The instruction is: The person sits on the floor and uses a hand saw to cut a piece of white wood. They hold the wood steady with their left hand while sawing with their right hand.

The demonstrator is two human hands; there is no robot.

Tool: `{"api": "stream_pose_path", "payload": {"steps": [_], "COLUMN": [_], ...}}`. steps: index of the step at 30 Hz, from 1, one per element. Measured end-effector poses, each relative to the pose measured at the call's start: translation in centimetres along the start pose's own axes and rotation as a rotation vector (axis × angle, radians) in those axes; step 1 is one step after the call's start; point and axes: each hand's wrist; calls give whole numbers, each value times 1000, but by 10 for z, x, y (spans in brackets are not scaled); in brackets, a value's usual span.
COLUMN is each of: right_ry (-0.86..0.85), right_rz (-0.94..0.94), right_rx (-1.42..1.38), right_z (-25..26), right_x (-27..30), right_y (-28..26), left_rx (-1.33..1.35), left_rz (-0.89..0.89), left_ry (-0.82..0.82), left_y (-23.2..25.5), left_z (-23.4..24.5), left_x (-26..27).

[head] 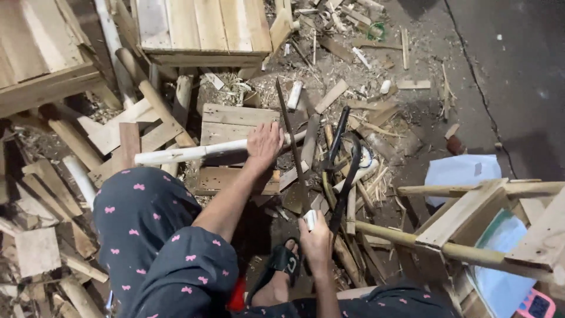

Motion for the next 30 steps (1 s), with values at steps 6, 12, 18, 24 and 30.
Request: {"api": "stream_pose_path", "payload": {"steps": [6,12,18,24,30], "right_ry": [-217,1,-36,143,18], "right_rz": [-245,-125,-283,162,-58], "right_rx": [126,141,31,-85,133], "right_z": [33,2,-4,-72,-7], "right_x": [46,82,26,-61,67], "right_y": [-45,32,13,26,59], "left_rx": [75,74,173,235,267], "left_rz": [-185,-208,-145,-120,-92], "left_ry": [62,116,184,22,-62], "left_y": [-9,0,7,-2,-3], "left_z": [24,26,6,35,14], "left_x": [0,6,20,23,9]}}
Point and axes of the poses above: each hand's wrist, its own x-axis away from the middle knuckle, its own z-axis out of the back of the hand, y = z × x, and after that the axes turned 2 degrees about -z, right-handed
